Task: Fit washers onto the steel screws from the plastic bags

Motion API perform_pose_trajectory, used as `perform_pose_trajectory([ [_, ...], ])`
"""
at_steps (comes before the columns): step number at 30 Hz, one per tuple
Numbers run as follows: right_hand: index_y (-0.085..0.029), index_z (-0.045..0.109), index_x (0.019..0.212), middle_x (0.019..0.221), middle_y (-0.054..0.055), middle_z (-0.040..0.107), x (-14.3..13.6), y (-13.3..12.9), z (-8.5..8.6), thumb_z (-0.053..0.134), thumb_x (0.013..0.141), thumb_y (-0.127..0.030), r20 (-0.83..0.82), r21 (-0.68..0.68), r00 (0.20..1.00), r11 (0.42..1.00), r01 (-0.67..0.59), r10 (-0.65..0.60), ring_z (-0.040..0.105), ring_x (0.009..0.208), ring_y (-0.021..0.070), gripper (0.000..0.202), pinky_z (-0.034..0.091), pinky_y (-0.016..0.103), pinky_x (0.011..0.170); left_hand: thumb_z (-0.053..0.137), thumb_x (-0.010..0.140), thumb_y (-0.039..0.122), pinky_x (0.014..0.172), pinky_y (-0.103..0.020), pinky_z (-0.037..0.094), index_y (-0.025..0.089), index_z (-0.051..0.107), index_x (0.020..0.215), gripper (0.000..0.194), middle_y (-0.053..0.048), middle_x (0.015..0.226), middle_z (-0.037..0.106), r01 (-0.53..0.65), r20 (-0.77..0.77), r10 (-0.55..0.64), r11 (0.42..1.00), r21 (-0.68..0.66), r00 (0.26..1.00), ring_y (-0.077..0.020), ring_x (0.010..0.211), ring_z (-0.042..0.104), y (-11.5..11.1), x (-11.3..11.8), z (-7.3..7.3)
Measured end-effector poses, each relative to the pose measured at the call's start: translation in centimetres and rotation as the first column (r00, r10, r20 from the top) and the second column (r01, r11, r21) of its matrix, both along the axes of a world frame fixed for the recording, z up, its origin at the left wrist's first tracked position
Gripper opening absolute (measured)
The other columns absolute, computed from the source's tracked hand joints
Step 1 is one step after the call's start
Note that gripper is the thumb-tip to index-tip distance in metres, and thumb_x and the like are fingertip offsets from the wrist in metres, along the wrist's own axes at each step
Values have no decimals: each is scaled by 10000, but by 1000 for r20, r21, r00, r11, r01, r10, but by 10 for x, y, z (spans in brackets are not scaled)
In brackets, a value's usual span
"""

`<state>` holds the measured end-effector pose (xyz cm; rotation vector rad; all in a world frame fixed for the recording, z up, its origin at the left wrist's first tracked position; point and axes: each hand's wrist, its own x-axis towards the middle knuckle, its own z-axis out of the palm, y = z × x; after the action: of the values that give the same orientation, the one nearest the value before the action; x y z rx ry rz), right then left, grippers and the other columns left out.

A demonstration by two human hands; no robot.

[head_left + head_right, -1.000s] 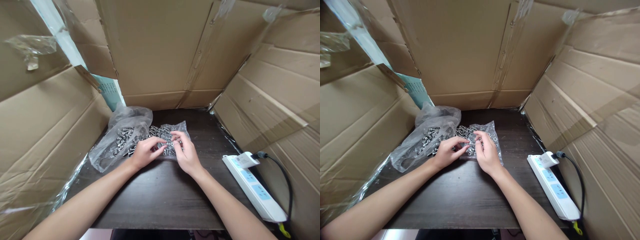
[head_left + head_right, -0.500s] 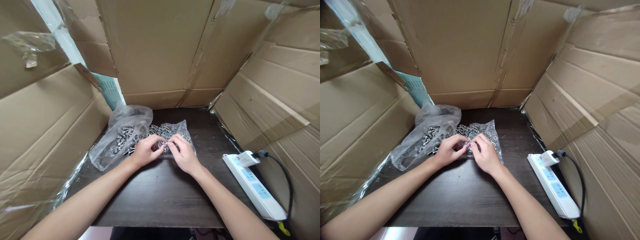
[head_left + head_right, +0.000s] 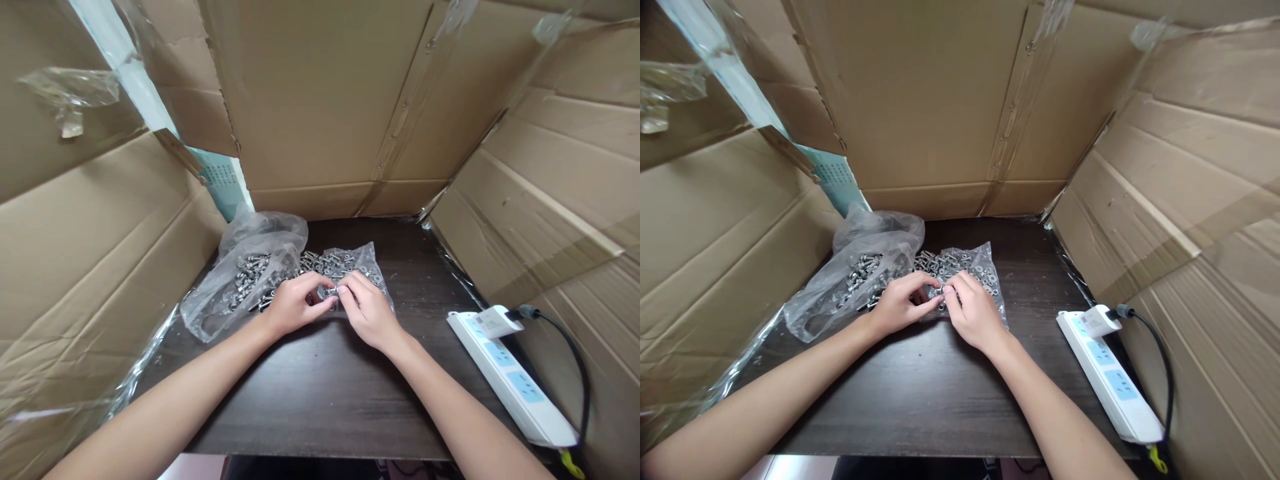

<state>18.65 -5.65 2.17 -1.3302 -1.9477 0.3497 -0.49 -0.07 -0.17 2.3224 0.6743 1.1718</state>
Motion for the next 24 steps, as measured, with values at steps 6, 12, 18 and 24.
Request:
perform_pose_trajectory([
  [6, -213, 559, 864, 874, 42, 585, 0, 1, -1, 414, 1055, -253, 9, 44, 1000, 999, 4, -5, 570, 811, 193, 243, 433, 321, 748, 639, 913, 208, 582, -202, 530, 163, 673, 1071, 168, -45, 955, 722, 17, -1, -17, 1000, -19, 1000, -81, 592, 634, -3, 0, 3],
  [12, -214, 550, 837, 859, 38, 586, -1, 0, -1, 442, 1044, -249, 16, 20, 1000, 1000, -20, 20, 563, 797, 188, 236, 428, 319, 738, 602, 886, 175, 589, -205, 522, 168, 658, 1011, 137, -26, 889, 687, -31, -35, 30, 999, -35, 999, -98, 628, 636, -4, 1, 5],
  [18, -209, 573, 847, 852, 40, 606, -1, 0, -1, 456, 1032, -237, 23, 15, 999, 999, -40, 39, 574, 792, 189, 221, 439, 316, 728, 606, 879, 183, 606, -208, 516, 182, 635, 968, 93, -26, 889, 685, -34, -55, 31, 998, -48, 998, -111, 668, 637, -4, 1, 5],
  [24, -210, 580, 849, 858, 53, 635, -1, -1, 1, 456, 1026, -244, 58, 57, 998, 998, -23, 20, 591, 800, 198, 219, 457, 328, 728, 617, 896, 193, 610, -206, 510, 180, 634, 974, 81, -20, 871, 685, -5, -34, 4, 999, -42, 999, -108, 666, 627, -4, 1, 3],
])
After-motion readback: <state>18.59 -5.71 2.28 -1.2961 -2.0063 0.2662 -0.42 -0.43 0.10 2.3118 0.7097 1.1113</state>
